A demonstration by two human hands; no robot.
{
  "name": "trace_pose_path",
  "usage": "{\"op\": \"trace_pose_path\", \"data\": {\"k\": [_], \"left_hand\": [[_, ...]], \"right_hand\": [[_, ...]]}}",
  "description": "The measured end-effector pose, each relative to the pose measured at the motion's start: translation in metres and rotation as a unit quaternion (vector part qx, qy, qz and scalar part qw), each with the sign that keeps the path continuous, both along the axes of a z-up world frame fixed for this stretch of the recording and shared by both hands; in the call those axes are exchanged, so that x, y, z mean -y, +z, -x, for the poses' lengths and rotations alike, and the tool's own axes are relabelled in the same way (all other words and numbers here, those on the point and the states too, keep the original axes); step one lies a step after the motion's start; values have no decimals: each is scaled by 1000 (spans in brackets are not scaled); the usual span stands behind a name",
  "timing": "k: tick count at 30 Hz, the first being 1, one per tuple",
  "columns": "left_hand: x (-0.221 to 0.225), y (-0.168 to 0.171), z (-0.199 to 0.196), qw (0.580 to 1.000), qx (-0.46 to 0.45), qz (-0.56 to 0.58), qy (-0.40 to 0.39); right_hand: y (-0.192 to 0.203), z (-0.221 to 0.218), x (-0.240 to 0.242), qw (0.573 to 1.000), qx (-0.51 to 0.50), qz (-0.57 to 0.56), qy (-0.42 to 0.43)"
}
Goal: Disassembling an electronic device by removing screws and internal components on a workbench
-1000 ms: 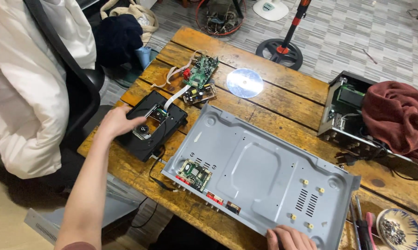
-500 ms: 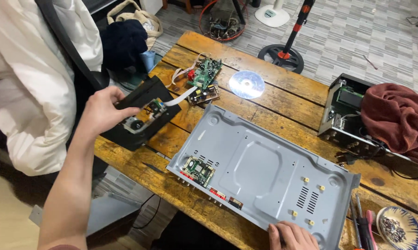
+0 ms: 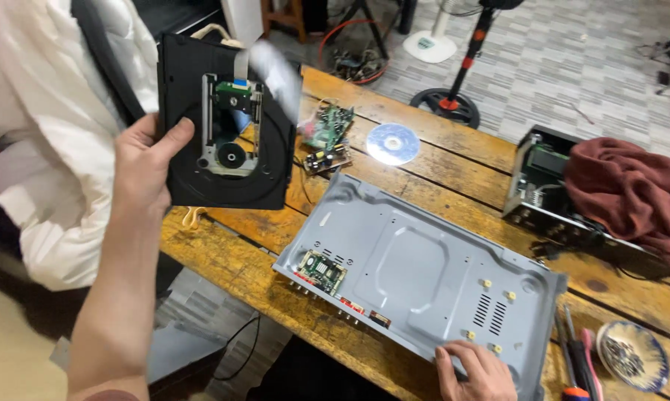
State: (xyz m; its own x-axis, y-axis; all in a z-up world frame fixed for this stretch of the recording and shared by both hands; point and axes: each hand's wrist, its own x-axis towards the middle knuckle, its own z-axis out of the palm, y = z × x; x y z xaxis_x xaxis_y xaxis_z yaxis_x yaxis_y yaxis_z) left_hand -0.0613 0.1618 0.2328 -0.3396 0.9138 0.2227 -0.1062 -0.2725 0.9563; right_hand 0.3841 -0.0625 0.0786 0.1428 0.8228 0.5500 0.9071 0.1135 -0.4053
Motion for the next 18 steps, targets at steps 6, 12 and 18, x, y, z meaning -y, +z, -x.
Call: {"op": "trace_pose_path", "data": {"k": [6,12,18], "left_hand": [[-20,-17,-57,997,63,-20,-51],[-45,-43,-120,988,104,-34,-113],[-39,-53,-178,986,79,-9,-145]], "right_hand": [[15,-16,-13,978,-179,103,-21],[61,-21,-49,969,-221,93,57],[96,-23,-84,906,-348,237,34]]}}
